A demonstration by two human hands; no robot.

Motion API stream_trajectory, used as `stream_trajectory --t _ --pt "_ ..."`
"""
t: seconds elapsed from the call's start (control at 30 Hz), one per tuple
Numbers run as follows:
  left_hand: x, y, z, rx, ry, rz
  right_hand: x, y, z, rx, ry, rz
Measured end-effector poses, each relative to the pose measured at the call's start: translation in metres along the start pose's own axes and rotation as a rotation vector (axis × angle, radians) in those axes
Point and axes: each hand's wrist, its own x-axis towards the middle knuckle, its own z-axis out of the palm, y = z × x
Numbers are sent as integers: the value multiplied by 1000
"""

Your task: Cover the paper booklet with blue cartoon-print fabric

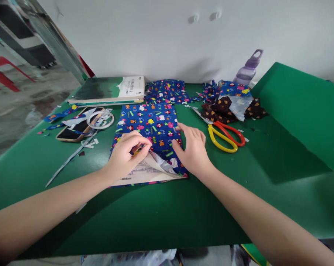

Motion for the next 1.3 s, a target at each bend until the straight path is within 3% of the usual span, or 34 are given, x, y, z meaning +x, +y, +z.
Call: stream_trajectory --t 0.17,0.4,0.57,0.73,0.87,1.0,1.07,1.17,1.23,1.3 --pt "0 0 0 0 -21 -18 0 11 6 -182 -3 9" --pt "1 3 -2 4 -22 -19 2 -2 -5 100 -74 -84" --pt "1 3 -2 24 -14 -17 -1 -17 -15 257 -301 -152" --pt "-1 9 -5 36 9 30 -13 -34 -13 161 -440 -212" --pt "-1 25 -18 63 45 53 -20 -37 -8 95 -439 -256" --pt "-6 33 -42 199 109 213 -21 -34 -6 95 -431 -352" --pt "-13 28 -54 345 110 309 -21 -34 -6 90 -410 -393" --pt "-26 13 -68 505 12 401 -23 -36 -6 74 -361 -427" --pt "-34 2 -73 505 -64 417 -24 -36 -6 63 -324 -427" --pt "-39 -7 -74 438 -44 367 -23 -36 -5 63 -292 -414"
